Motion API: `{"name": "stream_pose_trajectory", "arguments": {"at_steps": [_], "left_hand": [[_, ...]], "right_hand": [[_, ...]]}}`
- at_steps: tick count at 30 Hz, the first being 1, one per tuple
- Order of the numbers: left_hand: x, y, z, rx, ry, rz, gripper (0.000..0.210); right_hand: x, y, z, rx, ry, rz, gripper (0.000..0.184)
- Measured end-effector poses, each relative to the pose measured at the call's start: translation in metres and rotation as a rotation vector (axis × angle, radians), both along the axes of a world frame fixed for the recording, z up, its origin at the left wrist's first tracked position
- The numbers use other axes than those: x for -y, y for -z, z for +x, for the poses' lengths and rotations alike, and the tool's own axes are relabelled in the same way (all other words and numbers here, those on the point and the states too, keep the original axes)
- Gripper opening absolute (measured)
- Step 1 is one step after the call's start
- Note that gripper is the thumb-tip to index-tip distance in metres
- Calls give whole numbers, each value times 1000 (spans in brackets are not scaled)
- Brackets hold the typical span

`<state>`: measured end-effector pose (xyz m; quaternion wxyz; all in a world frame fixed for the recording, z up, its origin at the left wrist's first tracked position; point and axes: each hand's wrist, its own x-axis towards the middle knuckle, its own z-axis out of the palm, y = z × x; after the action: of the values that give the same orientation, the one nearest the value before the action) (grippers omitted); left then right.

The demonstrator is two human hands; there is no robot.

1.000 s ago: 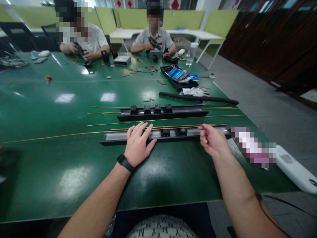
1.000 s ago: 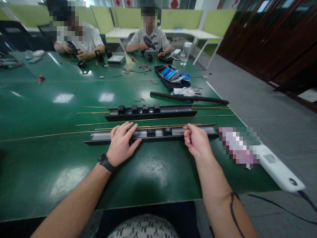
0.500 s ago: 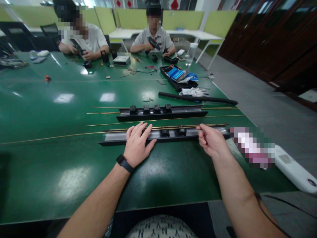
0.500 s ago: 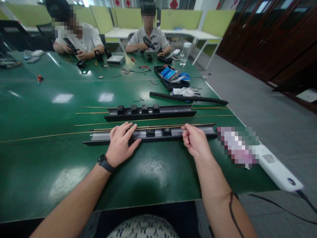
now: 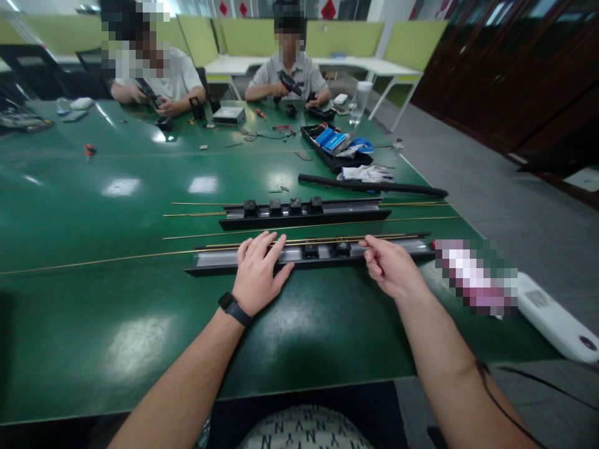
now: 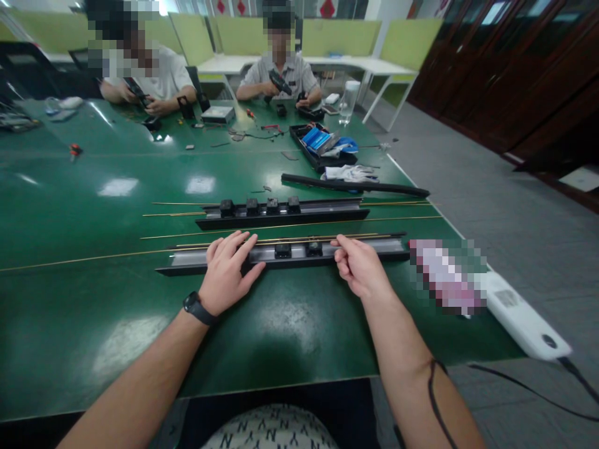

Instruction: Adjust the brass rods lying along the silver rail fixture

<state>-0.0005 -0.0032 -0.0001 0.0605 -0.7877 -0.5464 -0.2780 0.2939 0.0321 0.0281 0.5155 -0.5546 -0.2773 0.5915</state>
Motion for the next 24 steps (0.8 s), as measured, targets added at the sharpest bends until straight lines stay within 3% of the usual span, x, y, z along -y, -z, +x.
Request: {"name": "stream_pose_trajectory", "arguments": {"at_steps": [12, 24], "left_hand": [[1, -1, 0, 5, 3, -3, 53], [1, -2, 0, 7, 7, -9, 54]], "right_hand": [[-6, -3, 11, -27, 186, -4, 13], [-9, -2, 17, 29, 242, 12, 14]]}}
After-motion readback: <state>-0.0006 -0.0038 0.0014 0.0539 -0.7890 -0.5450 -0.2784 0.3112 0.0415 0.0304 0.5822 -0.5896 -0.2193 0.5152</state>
